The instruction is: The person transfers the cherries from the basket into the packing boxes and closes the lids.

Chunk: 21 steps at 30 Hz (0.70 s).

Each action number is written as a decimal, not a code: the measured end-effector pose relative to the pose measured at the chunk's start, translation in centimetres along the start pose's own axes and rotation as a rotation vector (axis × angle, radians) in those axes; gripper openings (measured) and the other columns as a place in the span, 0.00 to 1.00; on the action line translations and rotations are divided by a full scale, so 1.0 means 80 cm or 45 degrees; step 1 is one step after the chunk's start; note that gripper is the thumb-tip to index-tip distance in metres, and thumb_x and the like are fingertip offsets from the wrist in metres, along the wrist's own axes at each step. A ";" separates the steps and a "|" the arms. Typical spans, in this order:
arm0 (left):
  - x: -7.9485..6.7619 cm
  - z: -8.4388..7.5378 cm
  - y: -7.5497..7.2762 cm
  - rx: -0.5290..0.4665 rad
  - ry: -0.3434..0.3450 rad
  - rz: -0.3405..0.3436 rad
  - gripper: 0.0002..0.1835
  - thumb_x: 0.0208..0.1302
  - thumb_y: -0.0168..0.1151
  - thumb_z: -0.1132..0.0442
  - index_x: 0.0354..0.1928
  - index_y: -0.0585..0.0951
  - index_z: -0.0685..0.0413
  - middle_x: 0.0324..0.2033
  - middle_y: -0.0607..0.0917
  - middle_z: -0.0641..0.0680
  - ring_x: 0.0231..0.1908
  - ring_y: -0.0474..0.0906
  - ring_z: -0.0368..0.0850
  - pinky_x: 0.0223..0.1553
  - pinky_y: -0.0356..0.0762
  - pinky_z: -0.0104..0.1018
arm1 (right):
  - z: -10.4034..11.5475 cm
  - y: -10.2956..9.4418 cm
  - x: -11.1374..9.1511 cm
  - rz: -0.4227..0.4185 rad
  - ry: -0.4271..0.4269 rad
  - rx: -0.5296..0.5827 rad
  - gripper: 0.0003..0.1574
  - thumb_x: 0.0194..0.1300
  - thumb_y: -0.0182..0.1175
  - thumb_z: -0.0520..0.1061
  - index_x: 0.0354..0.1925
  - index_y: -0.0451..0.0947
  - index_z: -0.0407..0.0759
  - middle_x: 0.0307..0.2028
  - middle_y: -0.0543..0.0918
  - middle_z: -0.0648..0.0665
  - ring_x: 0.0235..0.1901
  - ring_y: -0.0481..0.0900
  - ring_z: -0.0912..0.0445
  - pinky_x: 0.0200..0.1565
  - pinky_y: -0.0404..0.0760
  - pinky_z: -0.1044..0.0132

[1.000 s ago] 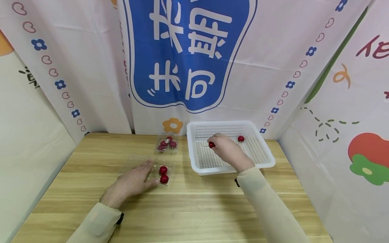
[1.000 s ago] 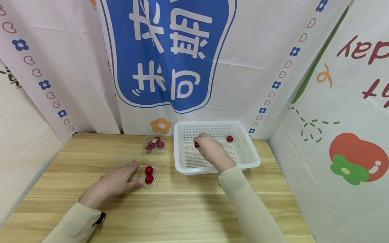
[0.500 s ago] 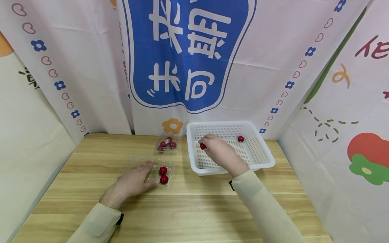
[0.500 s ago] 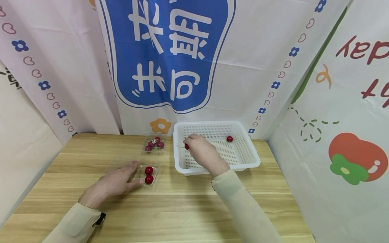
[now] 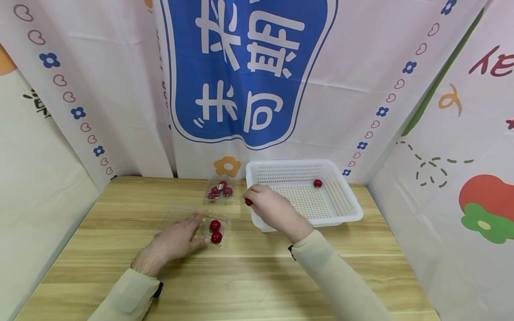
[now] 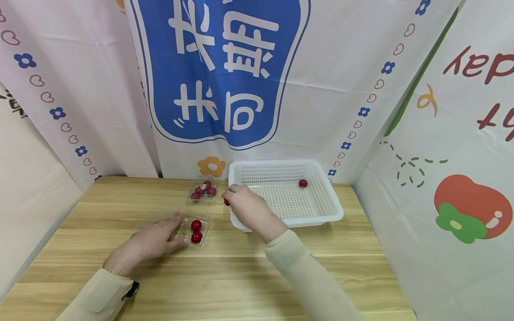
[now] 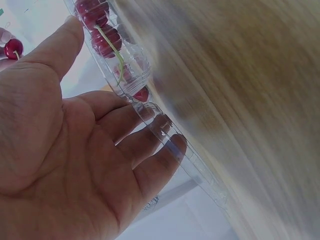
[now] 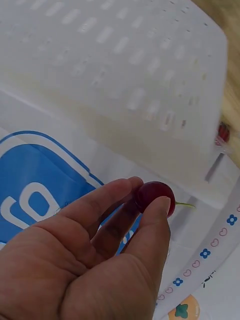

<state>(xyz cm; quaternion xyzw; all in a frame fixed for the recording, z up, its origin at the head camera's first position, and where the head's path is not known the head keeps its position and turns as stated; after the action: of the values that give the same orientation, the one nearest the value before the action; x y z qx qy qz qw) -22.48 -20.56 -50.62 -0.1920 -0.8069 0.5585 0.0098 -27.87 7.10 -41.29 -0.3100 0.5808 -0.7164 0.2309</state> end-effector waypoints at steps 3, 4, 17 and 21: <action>0.000 0.000 0.000 -0.001 -0.002 0.001 0.56 0.85 0.67 0.35 0.91 0.60 0.74 0.90 0.62 0.78 0.87 0.66 0.82 0.88 0.68 0.78 | 0.010 0.006 0.004 0.012 -0.024 -0.010 0.12 0.87 0.68 0.37 0.61 0.93 0.39 0.56 0.95 0.42 0.57 0.95 0.48 0.61 0.97 0.59; 0.000 0.000 0.000 0.000 -0.001 0.001 0.56 0.85 0.67 0.35 0.91 0.60 0.74 0.90 0.62 0.78 0.87 0.66 0.82 0.88 0.68 0.78 | 0.014 0.008 0.005 0.017 -0.032 -0.015 0.12 0.86 0.68 0.36 0.61 0.93 0.40 0.56 0.95 0.43 0.56 0.95 0.49 0.60 0.97 0.60; 0.000 0.002 0.000 -0.012 0.001 -0.003 0.55 0.86 0.68 0.35 0.91 0.61 0.73 0.90 0.62 0.77 0.86 0.67 0.82 0.87 0.70 0.78 | 0.049 0.033 0.018 0.047 -0.100 -0.151 0.15 0.85 0.70 0.36 0.63 0.93 0.46 0.59 0.95 0.47 0.59 0.95 0.52 0.62 0.96 0.65; 0.000 0.001 0.000 -0.008 0.000 -0.002 0.55 0.86 0.67 0.35 0.91 0.60 0.73 0.90 0.61 0.77 0.86 0.67 0.82 0.87 0.70 0.78 | 0.058 0.039 0.022 0.096 -0.105 -0.178 0.18 0.83 0.71 0.36 0.65 0.94 0.48 0.61 0.95 0.49 0.60 0.95 0.54 0.62 0.95 0.67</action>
<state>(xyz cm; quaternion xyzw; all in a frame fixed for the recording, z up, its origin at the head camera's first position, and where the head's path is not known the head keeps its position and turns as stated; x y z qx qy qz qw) -22.50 -20.66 -50.67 -0.1913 -0.8089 0.5559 0.0096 -25.88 1.97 -43.43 -0.3327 0.6306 -0.6516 0.2592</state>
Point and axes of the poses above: each hand's wrist, its own x-axis towards the middle knuckle, its own y-axis out of the palm, z = x × y, the point moved 3 cm from there along x, towards the middle knuckle
